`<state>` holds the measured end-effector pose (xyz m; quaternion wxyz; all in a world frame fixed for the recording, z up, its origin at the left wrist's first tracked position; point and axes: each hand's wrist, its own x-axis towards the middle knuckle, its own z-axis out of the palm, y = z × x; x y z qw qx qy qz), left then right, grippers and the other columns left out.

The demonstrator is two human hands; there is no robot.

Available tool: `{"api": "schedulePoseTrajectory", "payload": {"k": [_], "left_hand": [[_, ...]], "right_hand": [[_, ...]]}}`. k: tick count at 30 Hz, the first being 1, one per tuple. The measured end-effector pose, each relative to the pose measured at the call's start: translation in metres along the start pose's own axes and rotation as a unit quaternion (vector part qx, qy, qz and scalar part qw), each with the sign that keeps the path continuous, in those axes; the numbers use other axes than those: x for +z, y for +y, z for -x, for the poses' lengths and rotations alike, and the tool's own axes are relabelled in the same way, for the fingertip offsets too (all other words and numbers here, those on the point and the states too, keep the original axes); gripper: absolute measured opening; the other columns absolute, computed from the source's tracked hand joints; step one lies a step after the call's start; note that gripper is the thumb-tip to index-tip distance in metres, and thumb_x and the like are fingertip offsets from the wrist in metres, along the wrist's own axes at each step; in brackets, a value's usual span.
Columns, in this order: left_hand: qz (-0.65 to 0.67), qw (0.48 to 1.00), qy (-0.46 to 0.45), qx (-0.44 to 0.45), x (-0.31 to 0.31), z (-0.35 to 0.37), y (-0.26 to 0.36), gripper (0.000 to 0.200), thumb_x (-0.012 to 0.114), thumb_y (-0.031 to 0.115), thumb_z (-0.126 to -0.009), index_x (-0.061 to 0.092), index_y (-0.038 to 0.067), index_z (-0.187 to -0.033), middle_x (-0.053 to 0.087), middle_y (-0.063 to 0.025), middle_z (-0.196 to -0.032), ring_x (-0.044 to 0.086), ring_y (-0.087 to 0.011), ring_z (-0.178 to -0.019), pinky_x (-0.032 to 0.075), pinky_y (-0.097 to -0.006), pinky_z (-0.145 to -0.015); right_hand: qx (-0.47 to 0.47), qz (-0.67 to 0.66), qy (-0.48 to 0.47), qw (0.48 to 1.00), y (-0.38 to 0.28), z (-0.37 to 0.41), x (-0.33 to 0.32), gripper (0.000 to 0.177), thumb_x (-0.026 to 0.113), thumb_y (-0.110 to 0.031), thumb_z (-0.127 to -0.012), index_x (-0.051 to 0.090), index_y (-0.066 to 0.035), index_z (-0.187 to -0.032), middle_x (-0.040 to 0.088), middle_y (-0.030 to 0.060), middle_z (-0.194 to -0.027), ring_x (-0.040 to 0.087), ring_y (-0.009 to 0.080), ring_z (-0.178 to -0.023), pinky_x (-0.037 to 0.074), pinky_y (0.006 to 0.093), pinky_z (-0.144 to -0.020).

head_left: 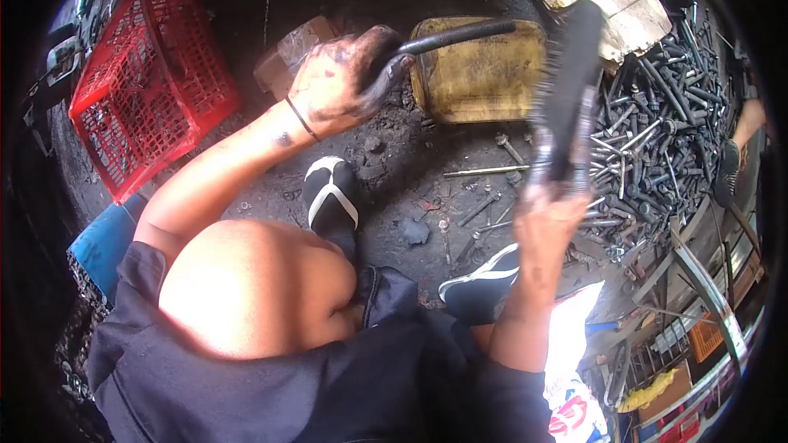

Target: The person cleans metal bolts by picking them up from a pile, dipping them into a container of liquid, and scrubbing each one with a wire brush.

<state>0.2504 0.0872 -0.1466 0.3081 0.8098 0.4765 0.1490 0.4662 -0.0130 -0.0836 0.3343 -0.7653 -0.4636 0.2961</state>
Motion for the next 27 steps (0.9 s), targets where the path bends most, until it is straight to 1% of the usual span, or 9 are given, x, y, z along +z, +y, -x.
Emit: {"api": "schedulePoseTrajectory", "payload": {"k": [1,5,9,13,15,17,21,25,27], "left_hand": [[-0.025,1.000,0.006,0.008,0.001,0.000,-0.001,0.026,0.062,0.022,-0.082,0.057,0.003,-0.100,0.062,-0.0167,-0.075,0.062,-0.0313,-0.066,0.048,-0.0361,-0.058],[-0.148,0.987,-0.028,0.060,0.002,0.011,-0.004,0.029,0.058,0.022,-0.082,0.055,0.006,-0.106,0.061,-0.0172,-0.074,0.061,-0.0332,-0.067,0.050,-0.0395,-0.061],[-0.193,0.979,-0.011,0.067,-0.002,0.014,-0.014,0.032,0.059,0.024,-0.079,0.056,0.008,-0.106,0.061,-0.0148,-0.072,0.061,-0.0311,-0.066,0.049,-0.0406,-0.061],[-0.224,0.966,-0.046,0.119,0.009,0.008,-0.016,0.038,0.059,0.020,-0.076,0.054,0.009,-0.112,0.062,-0.0172,-0.089,0.063,-0.0299,-0.073,0.051,-0.0392,-0.063],[-0.221,0.968,-0.044,0.114,0.018,0.003,-0.018,0.038,0.053,0.015,-0.076,0.053,0.009,-0.114,0.060,-0.0184,-0.093,0.062,-0.0309,-0.076,0.051,-0.0401,-0.064],[-0.235,0.961,0.014,0.145,0.029,0.006,-0.025,0.031,0.047,0.012,-0.078,0.054,0.007,-0.108,0.061,-0.0166,-0.083,0.062,-0.0319,-0.073,0.050,-0.0422,-0.063],[-0.165,0.971,-0.167,-0.039,0.013,-0.013,-0.004,0.046,0.056,0.014,-0.075,0.048,0.006,-0.119,0.060,-0.0244,-0.095,0.060,-0.0369,-0.088,0.049,-0.0423,-0.076],[-0.039,0.972,-0.219,-0.075,0.015,-0.014,-0.009,0.041,0.057,0.017,-0.076,0.050,0.004,-0.115,0.060,-0.0251,-0.093,0.059,-0.0375,-0.089,0.048,-0.0426,-0.076],[-0.002,0.970,-0.236,-0.050,0.023,-0.011,-0.020,0.038,0.056,0.017,-0.076,0.051,0.002,-0.112,0.060,-0.0253,-0.093,0.058,-0.0381,-0.090,0.048,-0.0428,-0.076]], "right_hand": [[0.007,0.010,-0.027,1.000,-0.007,0.006,0.006,0.036,0.058,-0.011,-0.083,0.054,-0.006,-0.119,0.061,0.0190,-0.102,0.063,0.0259,-0.083,0.048,0.0331,-0.074],[-0.112,0.473,-0.108,0.867,0.011,-0.035,0.009,0.041,0.057,-0.029,-0.079,0.057,0.009,-0.094,0.057,0.0175,-0.072,0.059,0.0315,-0.064,0.049,0.0392,-0.058],[-0.077,0.414,-0.025,0.907,0.002,-0.026,0.002,0.038,0.057,-0.031,-0.077,0.057,0.005,-0.090,0.058,0.0181,-0.067,0.061,0.0296,-0.065,0.050,0.0398,-0.059],[-0.003,0.343,-0.090,0.935,0.045,-0.057,0.011,0.027,0.059,-0.020,-0.075,0.060,0.003,-0.090,0.061,0.0191,-0.063,0.063,0.0310,-0.059,0.052,0.0404,-0.059],[0.090,0.276,-0.068,0.955,0.012,-0.073,-0.016,0.024,0.054,-0.020,-0.081,0.062,0.001,-0.092,0.061,0.0226,-0.070,0.063,0.0338,-0.063,0.050,0.0418,-0.059],[-0.025,0.239,-0.056,0.969,0.005,-0.049,-0.005,0.028,0.053,-0.021,-0.083,0.059,-0.006,-0.107,0.062,0.0216,-0.074,0.062,0.0347,-0.066,0.049,0.0426,-0.063],[-0.003,0.193,-0.100,0.976,0.017,-0.019,0.005,0.048,0.051,-0.025,-0.086,0.040,-0.020,-0.133,0.061,0.0259,-0.081,0.060,0.0411,-0.077,0.047,0.0462,-0.072],[0.096,0.192,-0.095,0.972,0.035,-0.012,0.007,0.043,0.049,-0.029,-0.088,0.043,-0.022,-0.130,0.061,0.0248,-0.078,0.061,0.0401,-0.074,0.048,0.0455,-0.067],[0.049,0.204,-0.084,0.974,0.031,-0.002,0.015,0.034,0.050,-0.030,-0.088,0.053,-0.015,-0.118,0.061,0.0213,-0.073,0.062,0.0363,-0.068,0.049,0.0431,-0.064]]}}
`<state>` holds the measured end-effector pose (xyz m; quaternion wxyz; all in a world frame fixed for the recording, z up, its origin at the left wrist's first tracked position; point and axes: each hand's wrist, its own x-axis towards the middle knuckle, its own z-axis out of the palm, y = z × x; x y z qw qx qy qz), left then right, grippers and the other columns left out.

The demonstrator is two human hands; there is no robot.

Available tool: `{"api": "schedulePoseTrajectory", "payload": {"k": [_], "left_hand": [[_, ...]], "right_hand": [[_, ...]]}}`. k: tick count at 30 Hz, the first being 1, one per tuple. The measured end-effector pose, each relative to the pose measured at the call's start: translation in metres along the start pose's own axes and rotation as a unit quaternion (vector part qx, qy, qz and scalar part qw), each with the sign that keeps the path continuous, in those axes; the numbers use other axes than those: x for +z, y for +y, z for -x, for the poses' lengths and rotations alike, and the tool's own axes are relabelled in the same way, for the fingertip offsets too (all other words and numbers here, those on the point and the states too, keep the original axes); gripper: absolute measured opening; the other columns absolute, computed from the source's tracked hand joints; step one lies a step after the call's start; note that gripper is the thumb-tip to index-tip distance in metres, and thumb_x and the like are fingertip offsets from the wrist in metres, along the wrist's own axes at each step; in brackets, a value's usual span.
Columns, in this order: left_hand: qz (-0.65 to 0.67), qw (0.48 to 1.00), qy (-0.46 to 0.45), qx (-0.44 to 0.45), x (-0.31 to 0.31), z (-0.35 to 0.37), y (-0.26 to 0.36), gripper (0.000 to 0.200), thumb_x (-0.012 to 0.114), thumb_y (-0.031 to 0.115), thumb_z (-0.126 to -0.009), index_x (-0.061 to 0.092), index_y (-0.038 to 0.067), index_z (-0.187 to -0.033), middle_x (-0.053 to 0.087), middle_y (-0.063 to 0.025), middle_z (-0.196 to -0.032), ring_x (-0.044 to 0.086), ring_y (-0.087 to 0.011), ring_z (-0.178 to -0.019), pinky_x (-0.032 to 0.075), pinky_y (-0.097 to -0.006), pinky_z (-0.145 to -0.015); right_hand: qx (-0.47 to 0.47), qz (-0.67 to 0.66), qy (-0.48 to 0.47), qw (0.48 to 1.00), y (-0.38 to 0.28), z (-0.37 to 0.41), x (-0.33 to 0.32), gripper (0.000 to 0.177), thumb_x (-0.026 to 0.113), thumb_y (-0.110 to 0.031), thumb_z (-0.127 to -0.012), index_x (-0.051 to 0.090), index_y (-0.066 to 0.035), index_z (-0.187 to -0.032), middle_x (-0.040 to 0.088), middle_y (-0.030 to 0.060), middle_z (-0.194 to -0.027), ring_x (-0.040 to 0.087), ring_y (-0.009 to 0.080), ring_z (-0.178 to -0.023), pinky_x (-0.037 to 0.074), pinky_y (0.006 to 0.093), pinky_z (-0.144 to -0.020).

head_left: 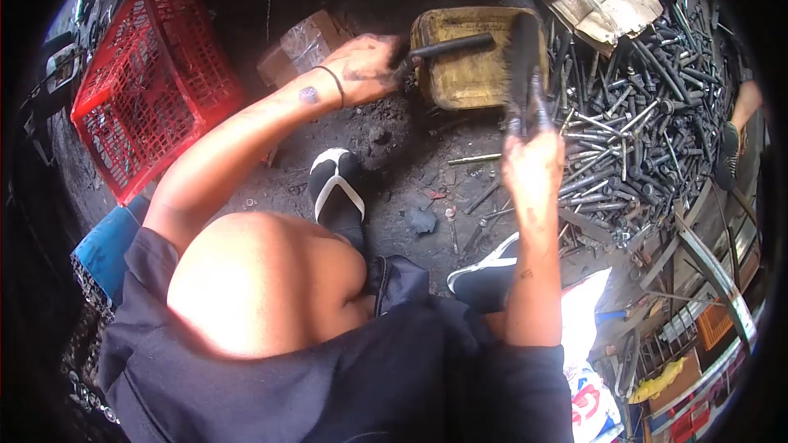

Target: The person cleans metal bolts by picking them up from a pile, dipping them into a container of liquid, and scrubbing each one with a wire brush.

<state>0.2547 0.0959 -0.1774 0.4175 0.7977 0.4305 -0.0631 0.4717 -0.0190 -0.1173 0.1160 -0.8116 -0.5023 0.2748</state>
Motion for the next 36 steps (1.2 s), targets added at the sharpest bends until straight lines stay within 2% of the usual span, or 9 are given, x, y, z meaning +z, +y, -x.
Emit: {"api": "schedulePoseTrajectory", "payload": {"k": [4,6,7,14,17,21,24,30,36], "left_hand": [[-0.061,0.997,0.015,0.037,0.028,-0.002,-0.019,0.031,0.051,0.011,-0.075,0.052,0.000,-0.104,0.060,-0.0260,-0.086,0.058,-0.0402,-0.086,0.046,-0.0457,-0.074],[-0.055,0.998,0.023,0.020,0.022,0.006,-0.002,0.028,0.050,0.010,-0.074,0.051,-0.001,-0.100,0.059,-0.0261,-0.082,0.058,-0.0416,-0.083,0.046,-0.0472,-0.072],[-0.053,0.998,0.033,0.011,0.020,0.007,0.004,0.028,0.050,0.010,-0.074,0.051,-0.001,-0.100,0.059,-0.0262,-0.082,0.058,-0.0417,-0.083,0.046,-0.0472,-0.072],[0.033,0.999,0.029,-0.012,0.024,0.007,0.005,0.026,0.052,0.017,-0.079,0.055,-0.001,-0.098,0.060,-0.0259,-0.084,0.058,-0.0405,-0.085,0.046,-0.0454,-0.073],[0.018,0.998,0.061,0.025,0.028,0.007,0.001,0.024,0.052,0.015,-0.078,0.054,-0.001,-0.096,0.060,-0.0245,-0.083,0.058,-0.0403,-0.083,0.046,-0.0455,-0.072],[-0.055,0.995,0.078,-0.013,0.030,0.016,0.016,0.020,0.053,0.013,-0.077,0.051,0.000,-0.090,0.060,-0.0228,-0.079,0.058,-0.0403,-0.078,0.046,-0.0475,-0.069],[-0.100,0.990,0.103,0.013,0.036,0.014,0.002,0.021,0.052,0.014,-0.077,0.052,0.001,-0.093,0.060,-0.0230,-0.079,0.058,-0.0411,-0.076,0.046,-0.0480,-0.068],[-0.086,0.994,0.072,0.000,0.037,0.018,0.006,0.025,0.047,0.012,-0.078,0.054,0.000,-0.098,0.060,-0.0232,-0.076,0.060,-0.0378,-0.075,0.049,-0.0443,-0.067],[0.046,0.998,-0.030,-0.002,0.011,-0.005,-0.011,0.026,0.050,0.018,-0.079,0.056,0.003,-0.099,0.061,-0.0225,-0.080,0.060,-0.0369,-0.078,0.048,-0.0433,-0.068]], "right_hand": [[-0.155,0.338,-0.056,0.927,-0.009,-0.004,0.017,0.031,0.053,-0.031,-0.086,0.062,-0.002,-0.077,0.061,0.0171,-0.067,0.063,0.0289,-0.057,0.052,0.0388,-0.057],[-0.052,0.217,0.001,0.975,0.013,-0.050,-0.007,0.031,0.052,-0.029,-0.086,0.061,-0.001,-0.076,0.061,0.0163,-0.066,0.063,0.0278,-0.057,0.052,0.0378,-0.055],[-0.023,0.087,0.022,0.996,-0.021,-0.051,-0.036,0.043,0.058,-0.016,-0.078,0.053,-0.006,-0.120,0.061,0.0154,-0.062,0.060,0.0271,-0.054,0.051,0.0385,-0.057],[-0.027,0.209,-0.043,0.977,-0.013,-0.053,-0.040,0.023,0.054,-0.020,-0.081,0.061,-0.002,-0.093,0.057,0.0093,-0.057,0.060,0.0250,-0.055,0.050,0.0349,-0.050],[-0.313,0.568,0.149,0.747,0.037,-0.042,-0.003,0.014,0.056,-0.018,-0.075,0.061,-0.005,-0.074,0.061,0.0070,-0.069,0.059,0.0145,-0.060,0.050,0.0231,-0.055],[0.016,0.155,-0.107,0.982,-0.020,-0.059,-0.064,0.020,0.057,-0.020,-0.078,0.061,-0.001,-0.082,0.061,0.0125,-0.067,0.061,0.0207,-0.058,0.052,0.0304,-0.056],[-0.375,0.392,0.096,0.834,0.017,-0.021,-0.005,0.017,0.060,-0.015,-0.072,0.059,0.001,-0.068,0.054,0.0109,-0.058,0.056,0.0211,-0.050,0.049,0.0346,-0.045],[-0.012,0.097,0.038,0.994,0.010,-0.076,-0.043,0.037,0.053,-0.023,-0.084,0.055,-0.002,-0.115,0.062,0.0198,-0.067,0.060,0.0224,-0.054,0.048,0.0370,-0.051],[-0.054,0.087,-0.015,0.995,0.013,0.003,-0.009,0.037,0.055,-0.025,-0.085,0.055,-0.008,-0.117,0.063,0.0219,-0.077,0.064,0.0325,-0.067,0.052,0.0394,-0.067]]}}
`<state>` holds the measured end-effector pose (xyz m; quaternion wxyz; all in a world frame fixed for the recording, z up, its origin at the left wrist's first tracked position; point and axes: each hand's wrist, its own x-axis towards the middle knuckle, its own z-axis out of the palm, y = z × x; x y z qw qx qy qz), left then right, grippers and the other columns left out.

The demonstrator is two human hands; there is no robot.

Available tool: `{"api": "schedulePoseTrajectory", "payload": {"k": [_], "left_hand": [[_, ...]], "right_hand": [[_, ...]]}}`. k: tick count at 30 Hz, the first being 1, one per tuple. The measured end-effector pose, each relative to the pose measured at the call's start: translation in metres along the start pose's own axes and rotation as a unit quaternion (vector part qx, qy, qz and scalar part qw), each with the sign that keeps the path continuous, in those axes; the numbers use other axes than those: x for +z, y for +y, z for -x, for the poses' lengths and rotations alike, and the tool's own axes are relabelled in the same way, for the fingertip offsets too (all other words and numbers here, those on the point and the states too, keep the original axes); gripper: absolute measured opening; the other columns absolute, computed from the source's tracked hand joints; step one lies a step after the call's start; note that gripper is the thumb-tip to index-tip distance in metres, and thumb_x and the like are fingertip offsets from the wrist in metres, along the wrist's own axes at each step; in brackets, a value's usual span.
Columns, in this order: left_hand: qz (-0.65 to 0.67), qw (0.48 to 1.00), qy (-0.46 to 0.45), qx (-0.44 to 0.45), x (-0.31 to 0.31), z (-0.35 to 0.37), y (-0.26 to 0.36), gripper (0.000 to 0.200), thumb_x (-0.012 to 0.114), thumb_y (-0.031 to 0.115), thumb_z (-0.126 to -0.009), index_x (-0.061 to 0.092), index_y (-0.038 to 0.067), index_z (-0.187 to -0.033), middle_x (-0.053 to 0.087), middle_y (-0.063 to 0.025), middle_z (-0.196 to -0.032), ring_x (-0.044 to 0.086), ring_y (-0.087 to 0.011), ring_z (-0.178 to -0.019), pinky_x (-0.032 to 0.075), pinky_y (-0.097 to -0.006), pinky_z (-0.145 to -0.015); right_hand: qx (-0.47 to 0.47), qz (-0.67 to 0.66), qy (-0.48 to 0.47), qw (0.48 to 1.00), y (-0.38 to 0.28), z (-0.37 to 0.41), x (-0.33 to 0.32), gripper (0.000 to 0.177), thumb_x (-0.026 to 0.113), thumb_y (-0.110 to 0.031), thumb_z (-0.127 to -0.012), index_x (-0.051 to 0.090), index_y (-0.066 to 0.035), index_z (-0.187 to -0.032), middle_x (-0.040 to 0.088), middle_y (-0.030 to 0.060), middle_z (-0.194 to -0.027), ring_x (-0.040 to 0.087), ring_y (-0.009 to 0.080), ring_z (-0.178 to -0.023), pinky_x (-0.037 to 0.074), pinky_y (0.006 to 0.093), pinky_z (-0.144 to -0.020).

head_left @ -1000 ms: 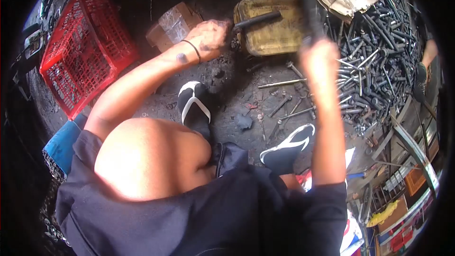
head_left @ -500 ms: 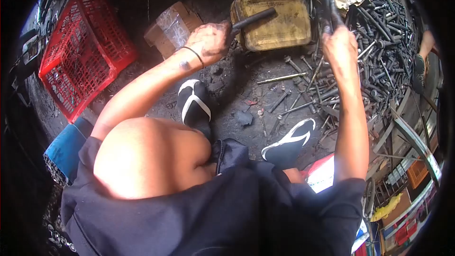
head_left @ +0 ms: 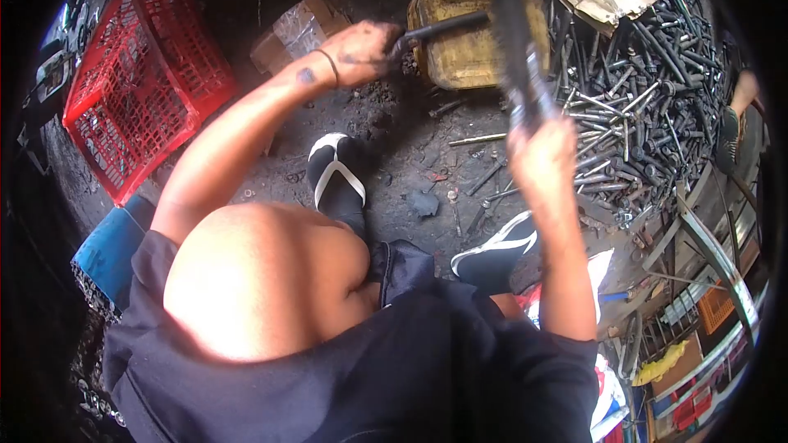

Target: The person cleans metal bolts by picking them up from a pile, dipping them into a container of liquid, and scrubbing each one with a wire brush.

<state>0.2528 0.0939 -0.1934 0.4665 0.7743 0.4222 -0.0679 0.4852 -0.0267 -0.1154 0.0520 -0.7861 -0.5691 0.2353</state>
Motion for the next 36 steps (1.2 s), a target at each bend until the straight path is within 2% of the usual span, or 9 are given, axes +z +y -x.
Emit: {"api": "schedulePoseTrajectory", "payload": {"k": [6,9,13,18,21,24,30,33,36], "left_hand": [[-0.142,0.987,-0.037,0.061,0.003,-0.005,0.000,0.026,0.051,0.009,-0.072,0.051,0.002,-0.097,0.060,-0.0246,-0.081,0.059,-0.0406,-0.081,0.048,-0.0454,-0.067],[-0.138,0.987,-0.027,0.074,0.001,-0.009,0.001,0.026,0.052,0.008,-0.072,0.051,0.003,-0.097,0.061,-0.0237,-0.081,0.059,-0.0398,-0.081,0.048,-0.0461,-0.066],[-0.156,0.981,0.005,0.114,0.000,-0.019,-0.014,0.023,0.055,0.014,-0.071,0.055,0.004,-0.091,0.062,-0.0203,-0.080,0.061,-0.0366,-0.079,0.050,-0.0432,-0.067],[-0.229,0.966,0.013,0.124,-0.005,-0.020,-0.003,0.018,0.058,0.019,-0.069,0.059,0.003,-0.078,0.063,-0.0179,-0.078,0.062,-0.0350,-0.080,0.051,-0.0409,-0.069],[-0.228,0.961,0.048,0.148,-0.003,-0.018,-0.006,0.018,0.058,0.019,-0.069,0.058,0.003,-0.078,0.062,-0.0182,-0.077,0.061,-0.0357,-0.078,0.051,-0.0417,-0.068],[-0.238,0.959,0.034,0.148,0.000,-0.016,-0.007,0.018,0.057,0.019,-0.070,0.057,0.003,-0.078,0.062,-0.0184,-0.078,0.061,-0.0356,-0.077,0.051,-0.0420,-0.068],[-0.244,0.961,0.010,0.128,0.008,-0.010,0.002,0.017,0.054,0.017,-0.071,0.056,0.003,-0.080,0.062,-0.0194,-0.079,0.062,-0.0352,-0.077,0.050,-0.0442,-0.069],[-0.261,0.957,0.012,0.126,0.006,-0.010,0.001,0.017,0.053,0.017,-0.072,0.056,0.002,-0.081,0.062,-0.0200,-0.078,0.061,-0.0353,-0.077,0.050,-0.0440,-0.069],[-0.244,0.950,0.061,0.184,0.011,-0.011,-0.007,0.018,0.052,0.016,-0.073,0.058,0.002,-0.083,0.062,-0.0207,-0.078,0.062,-0.0354,-0.076,0.051,-0.0416,-0.068]], "right_hand": [[-0.060,0.054,-0.053,0.995,-0.050,-0.094,0.019,0.033,0.051,-0.031,-0.085,0.063,0.000,-0.087,0.062,0.0223,-0.074,0.063,0.0338,-0.064,0.051,0.0433,-0.060],[-0.098,0.045,0.059,0.992,-0.050,-0.097,0.008,0.033,0.051,-0.029,-0.084,0.062,0.001,-0.082,0.061,0.0238,-0.073,0.063,0.0336,-0.068,0.052,0.0431,-0.062],[-0.034,0.000,-0.023,0.999,-0.040,0.008,0.013,0.038,0.053,-0.022,-0.084,0.053,-0.014,-0.122,0.061,0.0200,-0.074,0.063,0.0338,-0.067,0.052,0.0439,-0.062],[-0.096,0.058,0.024,0.993,-0.068,-0.084,0.031,0.018,0.056,-0.022,-0.079,0.064,-0.006,-0.075,0.061,0.0155,-0.066,0.063,0.0298,-0.060,0.051,0.0405,-0.058],[-0.100,0.068,0.078,0.990,-0.068,-0.088,-0.012,0.031,0.053,-0.024,-0.082,0.060,0.002,-0.098,0.062,0.0247,-0.078,0.063,0.0372,-0.074,0.050,0.0413,-0.067],[-0.041,-0.065,0.069,0.995,-0.049,-0.013,-0.010,0.043,0.051,-0.023,-0.085,0.047,-0.018,-0.128,0.062,0.0208,-0.073,0.062,0.0365,-0.064,0.051,0.0444,-0.060],[-0.156,0.072,0.006,0.985,-0.055,-0.127,0.023,0.026,0.053,-0.026,-0.080,0.062,-0.002,-0.079,0.061,0.0253,-0.076,0.062,0.0371,-0.072,0.049,0.0450,-0.065],[-0.138,-0.013,0.123,0.983,-0.045,-0.067,-0.009,0.028,0.053,-0.021,-0.081,0.060,-0.005,-0.103,0.061,0.0246,-0.074,0.061,0.0387,-0.068,0.049,0.0456,-0.061],[0.002,0.030,-0.002,1.000,-0.028,-0.011,0.014,0.035,0.050,-0.026,-0.086,0.055,-0.004,-0.113,0.062,0.0229,-0.076,0.063,0.0336,-0.070,0.051,0.0435,-0.066]]}}
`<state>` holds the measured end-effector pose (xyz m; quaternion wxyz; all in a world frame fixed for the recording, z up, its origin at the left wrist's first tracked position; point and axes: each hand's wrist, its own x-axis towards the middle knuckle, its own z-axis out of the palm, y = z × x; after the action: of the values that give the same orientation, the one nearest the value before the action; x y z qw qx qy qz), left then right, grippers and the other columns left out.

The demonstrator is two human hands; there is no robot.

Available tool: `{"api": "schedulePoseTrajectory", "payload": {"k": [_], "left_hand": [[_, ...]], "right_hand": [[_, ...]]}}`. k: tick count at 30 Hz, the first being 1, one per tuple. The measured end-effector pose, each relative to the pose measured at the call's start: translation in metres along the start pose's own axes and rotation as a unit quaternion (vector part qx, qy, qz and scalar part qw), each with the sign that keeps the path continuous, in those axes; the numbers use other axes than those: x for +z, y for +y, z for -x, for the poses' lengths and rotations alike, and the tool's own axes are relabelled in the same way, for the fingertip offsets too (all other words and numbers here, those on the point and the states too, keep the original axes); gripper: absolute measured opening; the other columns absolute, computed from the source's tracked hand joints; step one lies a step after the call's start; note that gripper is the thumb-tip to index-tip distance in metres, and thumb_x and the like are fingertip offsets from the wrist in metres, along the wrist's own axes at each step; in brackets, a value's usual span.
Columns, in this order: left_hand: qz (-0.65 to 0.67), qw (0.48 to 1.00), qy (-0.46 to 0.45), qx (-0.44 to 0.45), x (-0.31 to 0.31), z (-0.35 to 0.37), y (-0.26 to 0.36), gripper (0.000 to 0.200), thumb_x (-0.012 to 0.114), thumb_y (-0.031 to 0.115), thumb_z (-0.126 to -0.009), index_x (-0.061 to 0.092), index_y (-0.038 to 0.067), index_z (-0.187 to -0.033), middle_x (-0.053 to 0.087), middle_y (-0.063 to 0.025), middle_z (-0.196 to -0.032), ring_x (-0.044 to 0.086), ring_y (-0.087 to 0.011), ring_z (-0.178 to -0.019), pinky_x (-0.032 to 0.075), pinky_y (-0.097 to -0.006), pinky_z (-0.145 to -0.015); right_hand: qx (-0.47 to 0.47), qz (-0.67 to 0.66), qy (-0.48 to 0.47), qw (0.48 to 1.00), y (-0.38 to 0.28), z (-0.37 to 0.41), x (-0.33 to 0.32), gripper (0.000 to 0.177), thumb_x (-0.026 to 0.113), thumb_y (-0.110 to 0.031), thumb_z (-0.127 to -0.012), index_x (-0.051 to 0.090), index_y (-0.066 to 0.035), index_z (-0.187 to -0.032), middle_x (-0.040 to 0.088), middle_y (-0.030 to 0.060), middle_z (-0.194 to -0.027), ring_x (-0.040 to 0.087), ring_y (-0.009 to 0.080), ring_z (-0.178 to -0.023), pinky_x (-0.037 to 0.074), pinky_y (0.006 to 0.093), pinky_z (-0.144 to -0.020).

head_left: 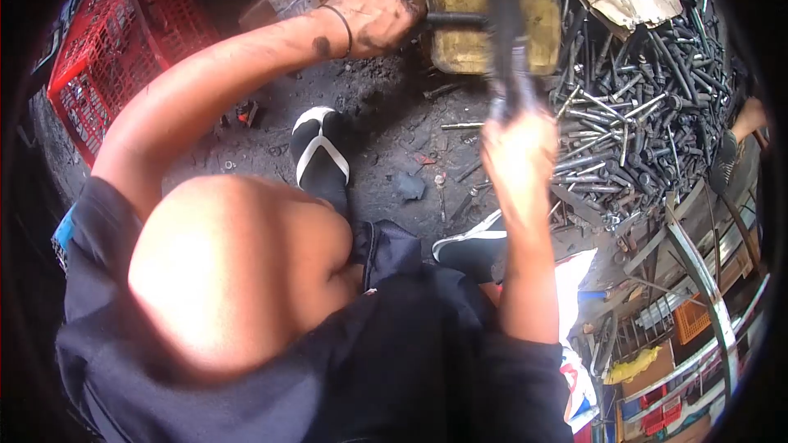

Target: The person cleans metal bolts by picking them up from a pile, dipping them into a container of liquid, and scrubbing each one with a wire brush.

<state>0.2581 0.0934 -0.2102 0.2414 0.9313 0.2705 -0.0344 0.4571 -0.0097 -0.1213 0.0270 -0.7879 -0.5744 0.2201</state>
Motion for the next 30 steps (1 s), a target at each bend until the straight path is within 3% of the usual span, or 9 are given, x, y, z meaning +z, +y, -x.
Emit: {"api": "schedulePoseTrajectory", "payload": {"k": [5,8,10,13,17,21,24,28,30], "left_hand": [[-0.016,0.995,-0.070,-0.071,-0.010,-0.008,-0.006,0.017,0.053,0.015,-0.072,0.060,0.003,-0.082,0.063,-0.0195,-0.079,0.063,-0.0345,-0.078,0.052,-0.0418,-0.069],[-0.036,0.995,-0.045,-0.079,-0.010,-0.004,0.000,0.016,0.054,0.015,-0.071,0.060,0.003,-0.081,0.063,-0.0193,-0.078,0.062,-0.0352,-0.077,0.052,-0.0412,-0.068],[-0.049,0.996,-0.034,-0.064,-0.007,-0.005,-0.001,0.016,0.054,0.016,-0.072,0.059,0.003,-0.080,0.063,-0.0192,-0.077,0.062,-0.0351,-0.076,0.052,-0.0408,-0.067],[-0.014,1.000,-0.010,0.010,-0.011,0.003,-0.001,0.018,0.055,0.018,-0.072,0.059,0.003,-0.080,0.062,-0.0192,-0.075,0.063,-0.0333,-0.073,0.052,-0.0404,-0.065],[-0.115,0.987,-0.084,-0.077,-0.008,-0.003,0.002,0.049,0.051,0.013,-0.076,0.044,0.005,-0.124,0.061,-0.0210,-0.078,0.061,-0.0357,-0.072,0.050,-0.0429,-0.063],[-0.048,0.993,-0.014,-0.104,-0.008,0.010,0.001,0.043,0.054,0.024,-0.082,0.048,0.006,-0.120,0.062,-0.0205,-0.086,0.060,-0.0358,-0.083,0.048,-0.0450,-0.074],[0.044,0.989,-0.029,-0.137,-0.028,0.003,0.011,0.044,0.054,0.033,-0.084,0.050,0.005,-0.118,0.063,-0.0187,-0.090,0.060,-0.0359,-0.085,0.048,-0.0445,-0.075],[0.098,0.987,0.005,-0.126,-0.017,-0.001,0.003,0.041,0.056,0.026,-0.082,0.050,0.003,-0.115,0.062,-0.0208,-0.090,0.060,-0.0359,-0.086,0.049,-0.0432,-0.072],[0.042,0.993,-0.037,-0.100,-0.017,-0.002,0.005,0.039,0.054,0.017,-0.077,0.051,0.003,-0.114,0.062,-0.0215,-0.086,0.060,-0.0365,-0.083,0.050,-0.0431,-0.070]], "right_hand": [[-0.097,0.101,0.021,0.990,-0.009,-0.087,-0.017,0.043,0.053,-0.039,-0.082,0.062,0.003,-0.085,0.062,0.0250,-0.076,0.061,0.0391,-0.076,0.049,0.0446,-0.071],[-0.041,-0.044,0.128,0.990,0.003,-0.050,-0.038,0.030,0.048,-0.022,-0.086,0.057,-0.012,-0.113,0.062,0.0203,-0.069,0.064,0.0346,-0.064,0.051,0.0456,-0.058],[0.060,-0.117,-0.020,0.991,0.007,-0.002,-0.033,0.054,0.047,-0.026,-0.088,0.028,-0.025,-0.138,0.062,0.0241,-0.074,0.064,0.0360,-0.075,0.052,0.0460,-0.070],[0.003,0.148,0.048,0.988,0.023,-0.054,0.037,0.039,0.053,-0.036,-0.083,0.062,-0.003,-0.102,0.062,0.0246,-0.087,0.063,0.0359,-0.081,0.051,0.0450,-0.073],[-0.055,-0.078,0.128,0.987,-0.021,-0.105,-0.054,0.032,0.050,-0.029,-0.087,0.058,-0.002,-0.103,0.061,0.0144,-0.076,0.053,0.0223,-0.065,0.043,0.0361,-0.057],[-0.024,-0.278,0.119,0.953,0.004,-0.052,-0.066,0.044,0.050,-0.026,-0.091,0.042,-0.010,-0.132,0.061,0.0047,-0.069,0.042,0.0056,-0.046,0.034,0.0241,-0.040],[0.071,-0.357,0.070,0.929,0.022,-0.006,-0.027,0.047,0.047,-0.008,-0.091,0.033,-0.011,-0.137,0.054,0.0178,-0.121,0.053,0.0177,-0.106,0.040,0.0264,-0.093],[0.054,-0.460,0.055,0.885,0.030,0.045,0.044,0.039,0.049,-0.012,-0.088,0.045,-0.008,-0.127,0.060,0.0175,-0.101,0.061,0.0209,-0.078,0.050,0.0310,-0.072],[-0.044,-0.095,0.043,0.994,0.007,0.049,0.039,0.040,0.055,-0.022,-0.085,0.051,-0.005,-0.121,0.061,0.0183,-0.081,0.062,0.0267,-0.061,0.053,0.0367,-0.058]]}}
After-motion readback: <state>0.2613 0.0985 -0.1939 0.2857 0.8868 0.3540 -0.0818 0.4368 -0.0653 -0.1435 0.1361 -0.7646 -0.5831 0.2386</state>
